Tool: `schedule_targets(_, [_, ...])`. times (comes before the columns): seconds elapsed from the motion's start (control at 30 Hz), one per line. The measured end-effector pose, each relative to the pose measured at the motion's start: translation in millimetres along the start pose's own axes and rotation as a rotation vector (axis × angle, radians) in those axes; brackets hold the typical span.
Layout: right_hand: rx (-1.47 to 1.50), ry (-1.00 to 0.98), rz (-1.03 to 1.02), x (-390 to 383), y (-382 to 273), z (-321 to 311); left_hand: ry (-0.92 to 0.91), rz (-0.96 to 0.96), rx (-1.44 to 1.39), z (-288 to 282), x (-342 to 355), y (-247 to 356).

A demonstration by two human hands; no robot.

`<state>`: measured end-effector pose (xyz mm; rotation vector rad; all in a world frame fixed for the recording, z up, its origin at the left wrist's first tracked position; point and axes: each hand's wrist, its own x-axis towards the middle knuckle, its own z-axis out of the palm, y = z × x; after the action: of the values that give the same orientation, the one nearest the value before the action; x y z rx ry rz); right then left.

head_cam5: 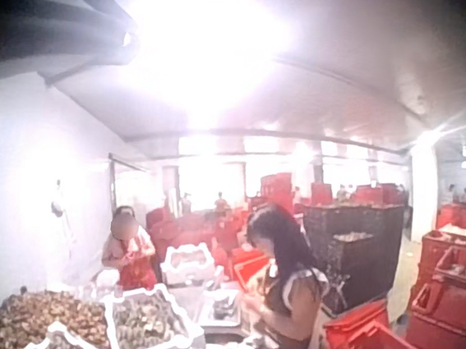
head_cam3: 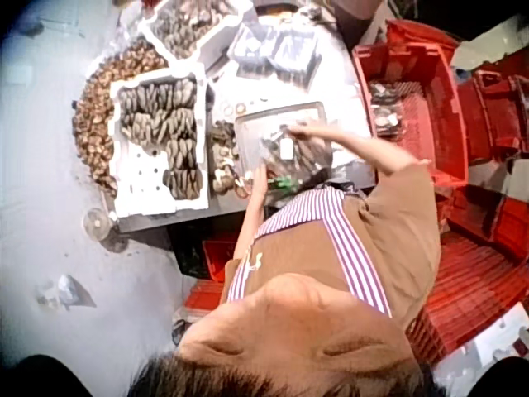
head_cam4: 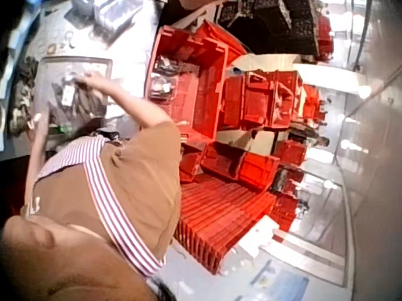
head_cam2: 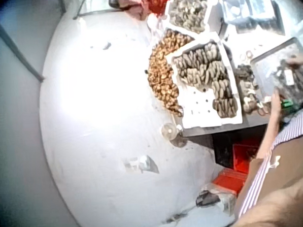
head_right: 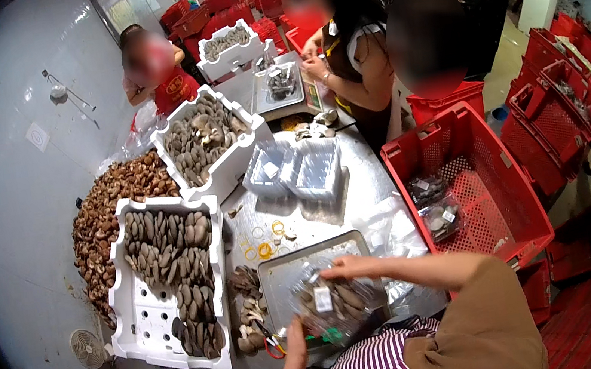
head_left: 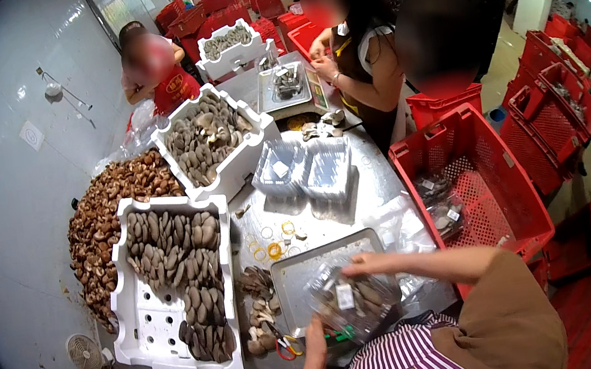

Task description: The person trims the base of oyster mushrooms using scissors and places them on a digital scale. After weighing, the mushrooms are transferred into a clear plastic container, which is then sealed and set aside. The process is repeated for multiple clusters of mushrooms.

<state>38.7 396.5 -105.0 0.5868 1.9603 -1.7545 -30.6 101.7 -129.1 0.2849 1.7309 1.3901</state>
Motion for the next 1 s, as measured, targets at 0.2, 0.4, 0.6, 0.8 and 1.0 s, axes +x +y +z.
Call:
schedule_targets(0.2, [0.502,0.22,-0.265,-122,25,50,-0.184,0.067,-0.082,38,-37,16])
schedule_targets(0.4, [0.989,0.341,-0.157,-109,39,-12,-0.246,0.196,-0.256,71,-26,80])
schedule_targets(0.6, [0.91,1.093,-0.477,-26,47,-221,-0.158,0.132,-0.2,58,-4,81])
schedule_targets(0.8, [0.335,1.318,-0.271,77,65,-343,0.015,0.063,-0.281,19,-7,46])
schedule_targets(1.0, [0.625,0.99,-0.036,187,125,-421,0.25,0.072,-0.347,4,-12,16])
